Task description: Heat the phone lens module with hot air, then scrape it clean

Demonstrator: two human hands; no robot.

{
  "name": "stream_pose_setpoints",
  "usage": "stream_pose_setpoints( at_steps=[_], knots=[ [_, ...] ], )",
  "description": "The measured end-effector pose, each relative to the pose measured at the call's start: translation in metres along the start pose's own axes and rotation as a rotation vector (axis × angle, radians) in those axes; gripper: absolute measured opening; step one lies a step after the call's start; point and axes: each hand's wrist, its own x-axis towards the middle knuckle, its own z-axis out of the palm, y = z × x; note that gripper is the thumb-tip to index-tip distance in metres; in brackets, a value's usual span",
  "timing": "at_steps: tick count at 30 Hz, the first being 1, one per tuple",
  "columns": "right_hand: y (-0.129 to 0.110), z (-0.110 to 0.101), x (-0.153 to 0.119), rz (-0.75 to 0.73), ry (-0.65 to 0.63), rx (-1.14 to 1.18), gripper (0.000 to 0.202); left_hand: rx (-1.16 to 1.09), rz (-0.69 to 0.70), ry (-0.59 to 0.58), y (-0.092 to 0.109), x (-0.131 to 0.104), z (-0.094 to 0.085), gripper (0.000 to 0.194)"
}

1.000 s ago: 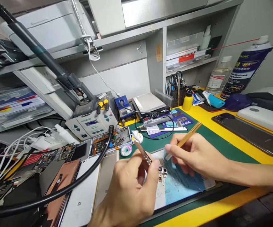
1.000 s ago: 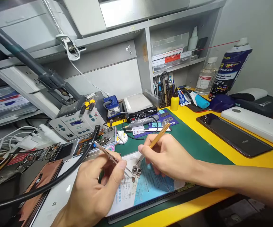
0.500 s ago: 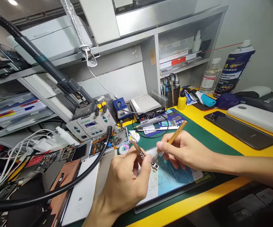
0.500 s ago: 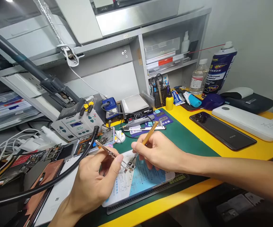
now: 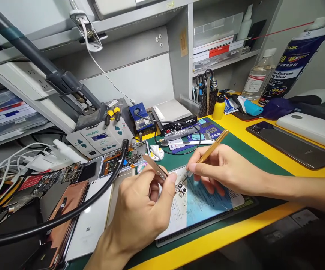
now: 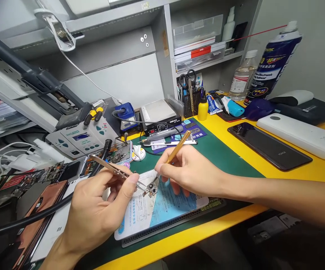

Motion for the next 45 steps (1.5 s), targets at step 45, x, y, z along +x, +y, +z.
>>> stream_pose_setpoints(
  at_steps=[45],
  knots=[
    [-0.0071,0.0019,-0.0058,0.057,0.036,0.026,0.023,0.078,0.042,0.088,-0.0037,-0.0013,0.0031,0.012]
  ],
)
